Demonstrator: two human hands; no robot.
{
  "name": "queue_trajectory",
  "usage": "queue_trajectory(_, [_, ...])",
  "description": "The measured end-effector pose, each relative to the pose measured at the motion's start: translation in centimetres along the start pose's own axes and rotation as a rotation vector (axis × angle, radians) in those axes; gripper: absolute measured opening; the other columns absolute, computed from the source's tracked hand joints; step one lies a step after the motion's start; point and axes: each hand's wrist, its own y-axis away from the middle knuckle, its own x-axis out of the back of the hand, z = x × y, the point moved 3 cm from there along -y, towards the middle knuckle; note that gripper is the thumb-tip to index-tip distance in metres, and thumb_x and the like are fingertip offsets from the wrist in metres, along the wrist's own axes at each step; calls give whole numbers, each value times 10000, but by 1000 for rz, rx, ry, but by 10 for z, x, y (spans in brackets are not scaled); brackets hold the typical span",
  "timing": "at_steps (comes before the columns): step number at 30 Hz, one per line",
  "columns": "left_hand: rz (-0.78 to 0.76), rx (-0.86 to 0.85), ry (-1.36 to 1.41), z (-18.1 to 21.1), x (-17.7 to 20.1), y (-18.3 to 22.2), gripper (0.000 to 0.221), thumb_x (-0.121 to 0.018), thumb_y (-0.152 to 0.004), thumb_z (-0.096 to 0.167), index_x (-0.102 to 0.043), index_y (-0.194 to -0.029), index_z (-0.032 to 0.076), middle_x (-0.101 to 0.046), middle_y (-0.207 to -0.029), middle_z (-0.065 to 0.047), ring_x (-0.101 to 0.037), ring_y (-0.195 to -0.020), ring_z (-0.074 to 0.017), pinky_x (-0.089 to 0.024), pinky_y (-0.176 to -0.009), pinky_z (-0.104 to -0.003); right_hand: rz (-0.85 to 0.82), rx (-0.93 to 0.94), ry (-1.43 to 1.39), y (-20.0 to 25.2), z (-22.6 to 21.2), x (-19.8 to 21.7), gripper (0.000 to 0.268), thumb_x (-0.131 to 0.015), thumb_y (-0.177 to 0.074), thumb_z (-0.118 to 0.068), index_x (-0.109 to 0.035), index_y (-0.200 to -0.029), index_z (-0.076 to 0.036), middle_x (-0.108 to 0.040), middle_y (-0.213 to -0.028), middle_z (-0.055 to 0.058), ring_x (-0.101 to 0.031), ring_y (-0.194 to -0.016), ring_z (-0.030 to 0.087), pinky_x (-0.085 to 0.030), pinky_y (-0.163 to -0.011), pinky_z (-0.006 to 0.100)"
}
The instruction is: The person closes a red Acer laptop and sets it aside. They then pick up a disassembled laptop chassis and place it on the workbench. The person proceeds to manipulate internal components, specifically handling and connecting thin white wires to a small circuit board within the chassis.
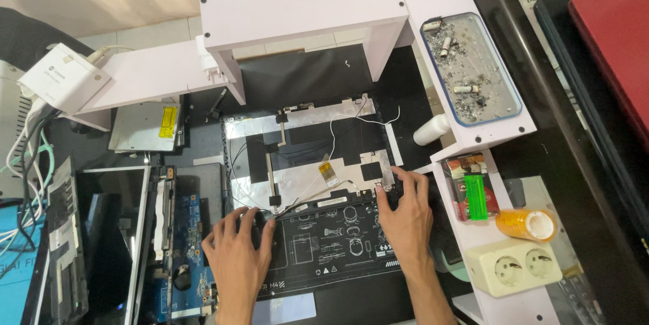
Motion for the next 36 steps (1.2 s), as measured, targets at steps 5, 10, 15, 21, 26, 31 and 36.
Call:
queue_trajectory(5, [-22, 30, -16, 4, 6, -9, 303, -645, -936, 373, -770, -1048, 121, -684, -1143, -50, -575, -1157, -261, -361, -1016, -474, 2, 65, -109, -12, -17, -6, 306, -763, -860, -106, -707, -1155, -51, -653, -992, 91, -632, -682, 256, -556, -610, 365])
queue_trajectory(10, [-119, 78, -64, 12, 6, -33, 296, -630, -967, 378, -763, -1018, 119, -671, -1122, -67, -573, -1158, -268, -372, -1012, -483, -1, 196, -232, -48, -29, -34, 274, -731, -868, -35, -686, -1138, -39, -677, -1060, 102, -709, -866, 221, -598, -733, 338])
queue_trajectory(15, [40, -55, 54, 30, 10, -59, 316, -650, -949, 317, -707, -1157, 87, -641, -1208, -124, -554, -1198, -316, -357, -1038, -528, 27, 333, -264, -80, -36, -44, 323, -725, -837, 36, -689, -1152, -21, -684, -1090, 129, -707, -1012, 257, -586, -835, 362])
queue_trajectory(21, [96, -172, 246, 51, -1, -100, 405, -703, -879, 229, -659, -1252, 76, -631, -1275, -114, -521, -1252, -341, -284, -1108, -580, 61, 337, -246, -126, -23, -61, 366, -638, -868, 88, -657, -1221, -8, -683, -1120, 144, -697, -1011, 264, -587, -836, 364])
queue_trajectory(26, [-98, -197, 328, 64, -20, -128, 308, -724, -865, 197, -718, -1159, 103, -651, -1230, -99, -554, -1218, -326, -280, -1139, -571, 47, 192, -302, -152, -7, -80, 291, -596, -972, -30, -637, -1256, 21, -728, -1031, 156, -741, -833, 208, -586, -733, 336])
queue_trajectory(31, [-269, -174, 302, 75, -32, -147, 143, -771, -819, 206, -809, -902, 96, -704, -1050, -81, -601, -1124, -305, -342, -1072, -543, 28, 89, -302, -159, -3, -87, 235, -730, -957, -209, -736, -969, 26, -747, -785, 122, -711, -695, 170, -555, -654, 300])
queue_trajectory(36, [-411, -135, 245, 83, -37, -159, 154, -759, -856, 246, -808, -897, 105, -714, -1025, -68, -646, -1051, -280, -424, -951, -517, -14, 112, -302, -168, -6, -89, 216, -757, -914, -198, -738, -904, 17, -739, -742, 97, -713, -671, 149, -553, -629, 280])
